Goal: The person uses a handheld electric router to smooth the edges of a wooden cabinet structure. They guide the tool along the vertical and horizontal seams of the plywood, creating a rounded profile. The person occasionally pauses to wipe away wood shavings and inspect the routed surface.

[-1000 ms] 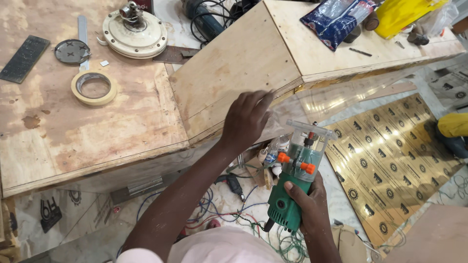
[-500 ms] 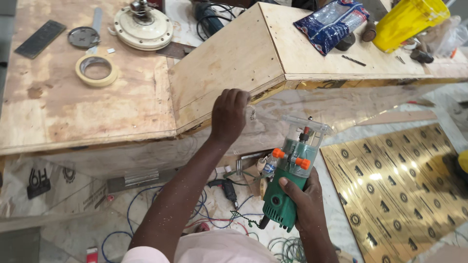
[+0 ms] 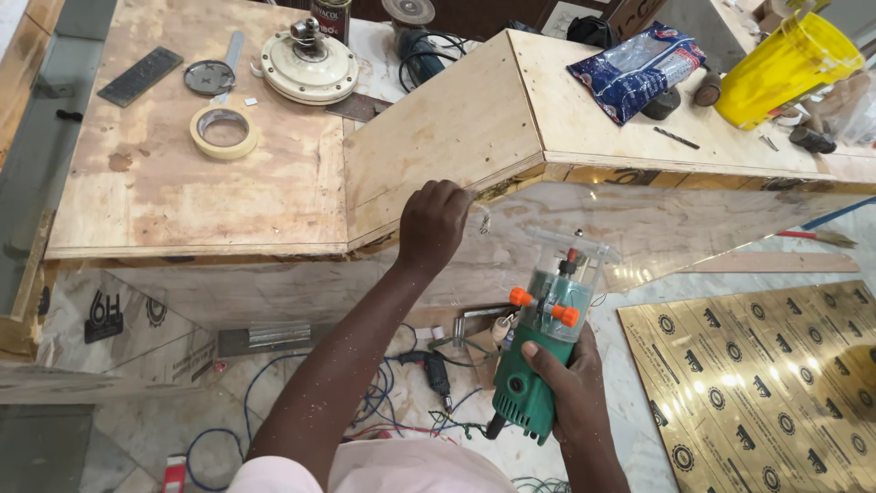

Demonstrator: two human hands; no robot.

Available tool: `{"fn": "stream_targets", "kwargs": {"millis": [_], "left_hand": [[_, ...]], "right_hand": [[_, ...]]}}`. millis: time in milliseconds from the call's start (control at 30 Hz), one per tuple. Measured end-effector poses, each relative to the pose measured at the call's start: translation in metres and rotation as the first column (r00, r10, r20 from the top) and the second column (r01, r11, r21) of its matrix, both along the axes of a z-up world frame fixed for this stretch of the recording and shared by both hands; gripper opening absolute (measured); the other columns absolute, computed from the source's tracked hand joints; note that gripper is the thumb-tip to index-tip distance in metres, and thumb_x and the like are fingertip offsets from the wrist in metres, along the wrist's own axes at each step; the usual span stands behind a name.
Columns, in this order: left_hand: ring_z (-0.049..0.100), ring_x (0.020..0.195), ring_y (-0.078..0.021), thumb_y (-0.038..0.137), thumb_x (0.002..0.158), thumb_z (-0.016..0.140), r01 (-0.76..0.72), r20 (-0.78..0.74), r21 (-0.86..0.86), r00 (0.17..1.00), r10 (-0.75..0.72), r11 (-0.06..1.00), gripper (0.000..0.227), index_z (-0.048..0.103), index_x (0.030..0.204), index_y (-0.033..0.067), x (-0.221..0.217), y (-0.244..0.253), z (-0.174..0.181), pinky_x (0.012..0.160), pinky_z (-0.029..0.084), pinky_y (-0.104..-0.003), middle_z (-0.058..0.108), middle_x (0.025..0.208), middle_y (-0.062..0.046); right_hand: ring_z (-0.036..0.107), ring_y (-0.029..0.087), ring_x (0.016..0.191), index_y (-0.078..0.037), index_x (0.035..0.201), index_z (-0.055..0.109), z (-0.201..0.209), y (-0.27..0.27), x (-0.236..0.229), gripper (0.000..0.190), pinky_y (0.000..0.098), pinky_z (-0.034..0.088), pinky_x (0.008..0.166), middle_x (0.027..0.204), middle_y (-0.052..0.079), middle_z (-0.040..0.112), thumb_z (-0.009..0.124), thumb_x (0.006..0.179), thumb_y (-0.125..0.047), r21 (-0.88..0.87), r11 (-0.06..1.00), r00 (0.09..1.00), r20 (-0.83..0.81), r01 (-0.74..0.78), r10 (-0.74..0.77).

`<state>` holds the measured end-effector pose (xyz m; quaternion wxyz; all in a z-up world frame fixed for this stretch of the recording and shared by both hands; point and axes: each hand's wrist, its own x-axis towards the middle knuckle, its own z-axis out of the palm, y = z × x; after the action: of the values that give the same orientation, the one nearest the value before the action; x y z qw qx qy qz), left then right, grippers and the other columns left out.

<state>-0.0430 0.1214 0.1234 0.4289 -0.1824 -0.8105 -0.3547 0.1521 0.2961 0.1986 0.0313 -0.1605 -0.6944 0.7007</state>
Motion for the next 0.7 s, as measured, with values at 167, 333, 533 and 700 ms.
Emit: {"fn": "stream_targets", "kwargs": {"millis": [167,333,533,700], "left_hand": [[0.060,0.089,-0.0232,0.015,0.093,0.076,-0.004,0.035,-0.023,0.999,0.005,1.000,0.014,0.062,0.093,0.0115,-0.004,-0.009,-0.014,0.075,0.049,-0.040,0.057,0.090,-0.003],[0.060,0.096,-0.0258,0.018,0.094,0.075,0.117,0.171,-0.044,0.979,-0.108,0.992,0.015,0.063,0.098,0.0105,-0.008,-0.033,-0.018,0.080,0.049,-0.043,0.061,0.099,-0.005],[0.056,0.124,-0.0327,0.029,0.090,0.076,0.326,0.058,0.126,0.940,-0.335,0.937,0.055,0.057,0.137,0.0077,-0.033,-0.018,0.020,0.101,0.048,-0.046,0.057,0.134,-0.011],[0.057,0.123,-0.0295,0.027,0.091,0.077,0.424,-0.006,0.076,0.905,-0.425,0.902,0.038,0.060,0.120,0.0089,-0.054,-0.009,0.029,0.098,0.047,-0.045,0.058,0.128,-0.009]], "right_hand": [[0.070,0.027,0.092,0.001,0.139,0.047,-0.006,-0.004,-0.001,0.070,0.0420,0.063,0.073,0.111,0.020,0.066,0.074,0.076,-0.011,0.010,0.998,0.998,0.002,0.055,-0.055],[0.071,0.028,0.092,-0.001,0.138,0.047,-0.007,-0.027,-0.006,0.070,0.0433,0.063,0.073,0.110,0.020,0.067,0.073,0.074,-0.012,0.035,0.986,0.985,0.058,0.161,-0.163],[0.071,0.026,0.098,-0.001,0.139,0.047,-0.011,-0.060,-0.016,0.071,0.0421,0.061,0.080,0.115,0.021,0.069,0.073,0.074,-0.012,0.052,0.961,0.960,0.061,0.270,-0.273],[0.071,0.027,0.097,-0.002,0.140,0.046,-0.010,-0.079,-0.016,0.071,0.0434,0.062,0.079,0.114,0.021,0.069,0.073,0.074,-0.012,0.073,0.930,0.928,0.065,0.361,-0.366]]}}
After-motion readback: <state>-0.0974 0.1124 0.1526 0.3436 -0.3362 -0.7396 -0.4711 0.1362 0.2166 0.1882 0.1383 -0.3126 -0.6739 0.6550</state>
